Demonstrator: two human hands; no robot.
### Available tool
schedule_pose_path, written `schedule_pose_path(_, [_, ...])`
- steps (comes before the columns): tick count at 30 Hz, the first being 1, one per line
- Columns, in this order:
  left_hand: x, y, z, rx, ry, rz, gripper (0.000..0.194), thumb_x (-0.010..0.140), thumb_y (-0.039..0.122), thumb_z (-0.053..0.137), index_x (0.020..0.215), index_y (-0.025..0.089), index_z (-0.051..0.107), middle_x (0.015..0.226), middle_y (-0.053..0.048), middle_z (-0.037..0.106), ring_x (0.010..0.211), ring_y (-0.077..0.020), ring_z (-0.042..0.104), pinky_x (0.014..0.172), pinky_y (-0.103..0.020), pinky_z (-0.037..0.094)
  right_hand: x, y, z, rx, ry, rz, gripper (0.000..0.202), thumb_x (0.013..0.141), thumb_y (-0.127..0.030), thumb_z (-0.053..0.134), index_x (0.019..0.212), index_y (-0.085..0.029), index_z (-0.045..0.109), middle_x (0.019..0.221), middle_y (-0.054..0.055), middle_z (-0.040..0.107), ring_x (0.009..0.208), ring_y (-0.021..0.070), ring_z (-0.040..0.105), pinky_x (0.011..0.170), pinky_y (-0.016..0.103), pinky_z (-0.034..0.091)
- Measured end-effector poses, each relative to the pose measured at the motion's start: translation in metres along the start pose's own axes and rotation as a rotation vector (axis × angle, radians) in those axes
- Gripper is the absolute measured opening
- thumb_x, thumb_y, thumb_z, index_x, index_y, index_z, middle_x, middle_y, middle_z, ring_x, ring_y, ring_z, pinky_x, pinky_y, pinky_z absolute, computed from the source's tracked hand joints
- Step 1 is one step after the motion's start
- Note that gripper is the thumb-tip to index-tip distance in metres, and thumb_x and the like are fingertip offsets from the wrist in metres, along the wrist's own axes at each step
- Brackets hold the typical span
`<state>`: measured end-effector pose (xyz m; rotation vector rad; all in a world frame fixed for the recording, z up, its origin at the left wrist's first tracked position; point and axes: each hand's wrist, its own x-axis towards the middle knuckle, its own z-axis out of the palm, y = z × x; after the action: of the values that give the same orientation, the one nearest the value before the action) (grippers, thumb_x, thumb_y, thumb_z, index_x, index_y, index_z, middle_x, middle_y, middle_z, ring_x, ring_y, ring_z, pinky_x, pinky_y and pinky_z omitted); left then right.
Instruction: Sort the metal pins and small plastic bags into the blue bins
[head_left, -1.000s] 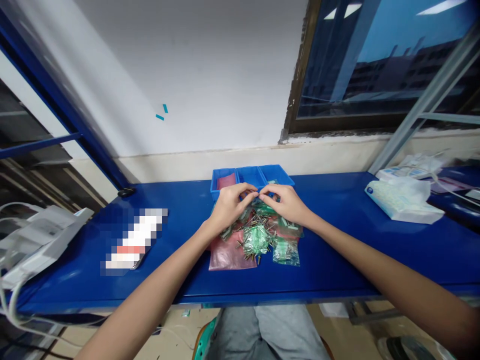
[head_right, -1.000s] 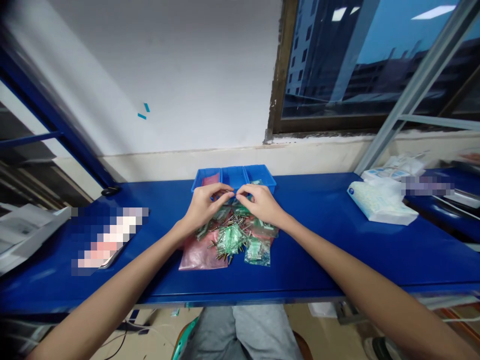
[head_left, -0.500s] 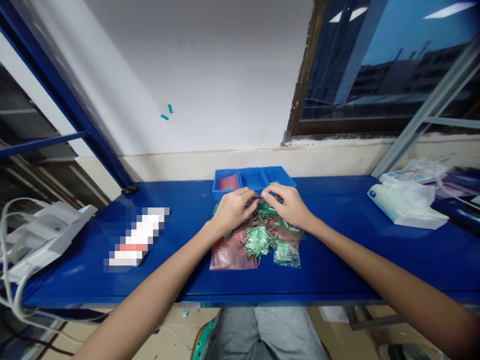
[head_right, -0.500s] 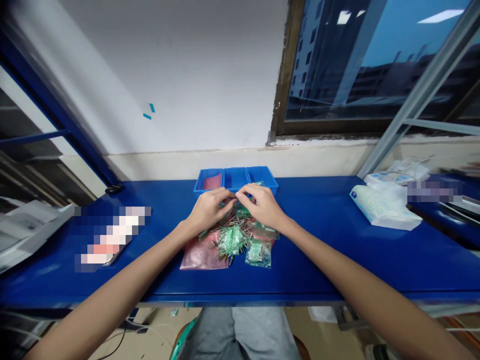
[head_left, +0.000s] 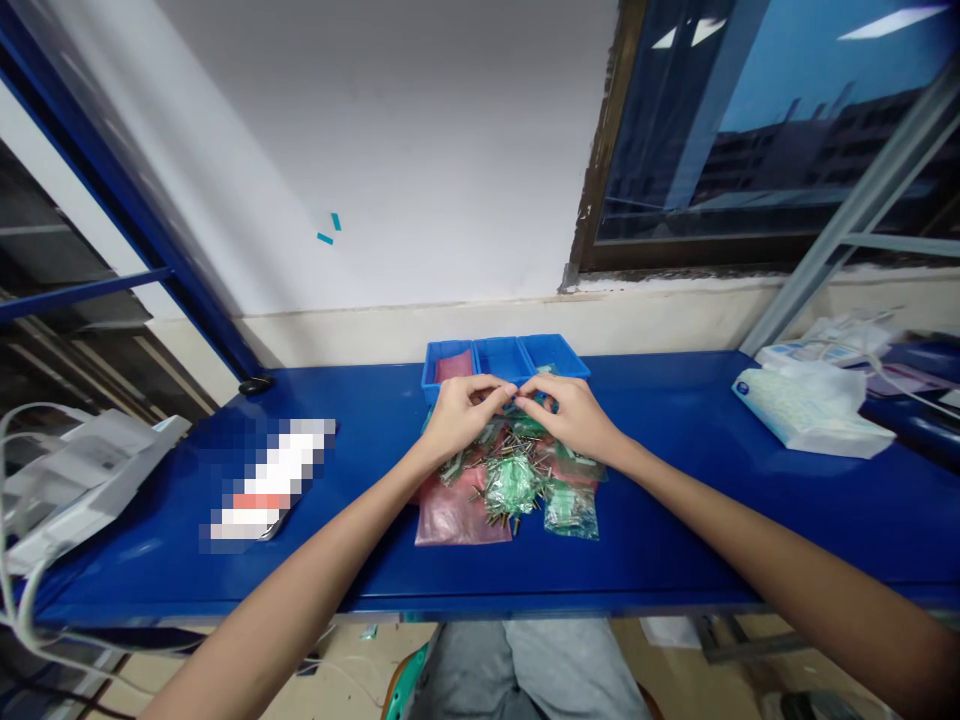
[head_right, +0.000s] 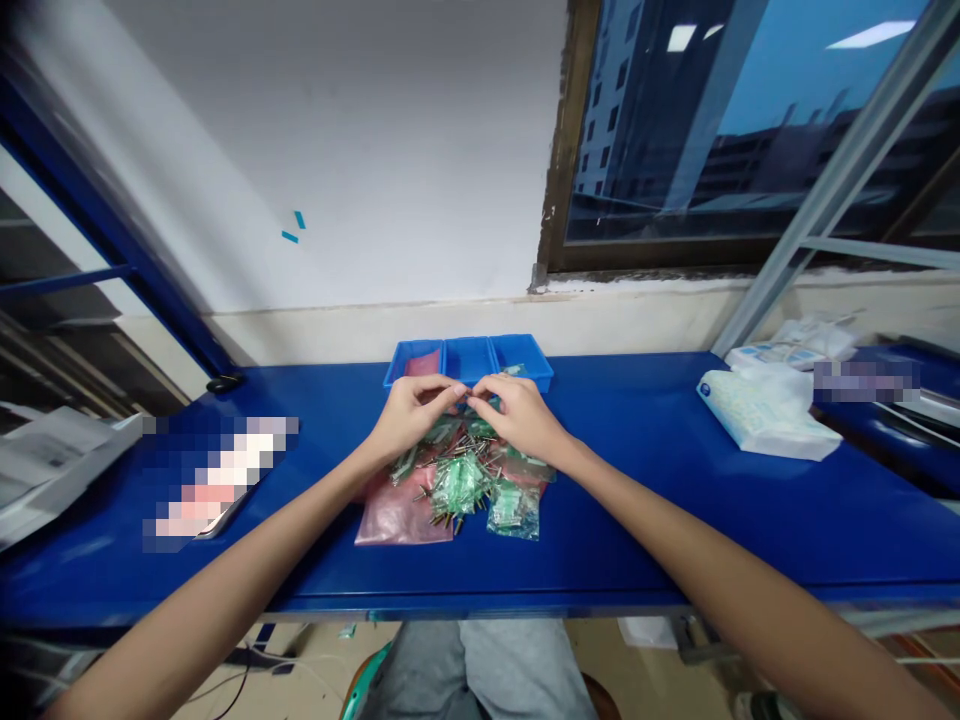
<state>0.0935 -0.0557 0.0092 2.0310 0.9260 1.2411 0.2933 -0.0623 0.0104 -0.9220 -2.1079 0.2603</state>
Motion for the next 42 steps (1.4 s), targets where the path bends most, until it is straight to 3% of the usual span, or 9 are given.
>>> schedule_pose_path(3, [0.001,0.001,-0.006,0.074,0.045,0.042,0.041,0.100,0.046,0.050,0.086,0.018,0.076,0.079,-0.006,0.074,0.068,-0.0149,0.067,0.066,-0.029,0.054,-0.001,0.000,-0.003,-0.046,0.005,-0.033,0.016,0.095,-0.028,0.054,0.086,-0.022,0.065,0.082,0.002,0.069,0.069,0.0156,0.057,0.068,0.031,0.042])
schedule_pose_path(6, [0.004,0.000,-0.012,0.100,0.111,0.048,0.051,0.105,0.047,0.036,0.096,0.017,0.076,0.079,-0.005,0.073,0.068,-0.0144,0.066,0.066,-0.028,0.053,0.004,0.007,-0.004,-0.170,0.035,-0.082,0.021,0.098,-0.028,0.049,0.086,-0.021,0.066,0.085,0.005,0.068,0.079,0.0195,0.057,0.076,0.035,0.044])
schedule_pose_path(10, [0.006,-0.003,-0.019,0.109,0.129,0.048,0.060,0.107,0.047,0.022,0.104,0.015,0.073,0.077,-0.006,0.071,0.065,-0.0146,0.065,0.063,-0.028,0.051,0.024,0.025,0.002,-0.385,0.093,-0.063,0.026,0.099,-0.028,0.045,0.089,-0.019,0.068,0.092,0.011,0.066,0.092,0.0259,0.055,0.083,0.041,0.044])
schedule_pose_path(14, [0.008,-0.009,-0.028,0.318,0.120,0.107,0.039,0.102,0.042,0.042,0.098,0.016,0.072,0.074,-0.003,0.070,0.064,-0.0148,0.063,0.065,-0.027,0.049,0.039,0.029,0.008,-0.532,0.033,-0.010,0.032,0.098,-0.039,0.049,0.101,-0.015,0.069,0.104,0.017,0.066,0.100,0.0320,0.053,0.087,0.048,0.045])
schedule_pose_path(18, [0.009,-0.019,-0.036,0.542,-0.102,0.204,0.021,0.093,0.031,0.055,0.094,0.018,0.072,0.073,-0.003,0.071,0.063,-0.0157,0.063,0.061,-0.027,0.046,0.023,0.014,0.005,-0.499,-0.026,-0.087,0.032,0.100,-0.038,0.047,0.106,-0.015,0.068,0.113,0.016,0.064,0.108,0.0322,0.051,0.091,0.049,0.045])
schedule_pose_path(23, [0.007,-0.022,-0.036,0.695,-0.324,0.246,0.028,0.093,0.036,0.053,0.099,0.019,0.074,0.087,-0.009,0.074,0.077,-0.0201,0.067,0.069,-0.031,0.049,0.000,0.006,0.005,-0.429,-0.195,-0.093,0.026,0.100,-0.028,0.045,0.098,-0.017,0.068,0.094,0.011,0.068,0.096,0.0264,0.057,0.090,0.043,0.045])
schedule_pose_path(27, [0.006,-0.016,-0.033,0.769,-0.408,0.175,0.033,0.095,0.036,0.049,0.106,0.017,0.073,0.099,-0.011,0.073,0.088,-0.0228,0.068,0.078,-0.035,0.049,-0.002,0.010,0.010,-0.425,-0.260,-0.055,0.026,0.100,-0.028,0.045,0.100,-0.016,0.068,0.098,0.010,0.069,0.099,0.0255,0.059,0.091,0.040,0.045])
schedule_pose_path(33, [0.005,-0.020,-0.030,0.789,-0.406,0.158,0.035,0.093,0.034,0.051,0.114,0.017,0.072,0.106,-0.013,0.073,0.090,-0.0245,0.068,0.078,-0.036,0.050,-0.003,0.010,0.009,-0.432,-0.297,-0.038,0.026,0.101,-0.028,0.044,0.103,-0.017,0.067,0.099,0.010,0.069,0.096,0.0244,0.060,0.085,0.037,0.044])
schedule_pose_path(42, [0.003,-0.027,-0.028,0.769,-0.311,0.247,0.027,0.095,0.028,0.050,0.103,0.018,0.073,0.082,-0.008,0.074,0.072,-0.0197,0.067,0.066,-0.031,0.049,-0.001,0.009,0.008,-0.412,-0.287,-0.048,0.024,0.100,-0.026,0.046,0.100,-0.018,0.069,0.095,0.009,0.071,0.092,0.0246,0.061,0.080,0.038,0.043])
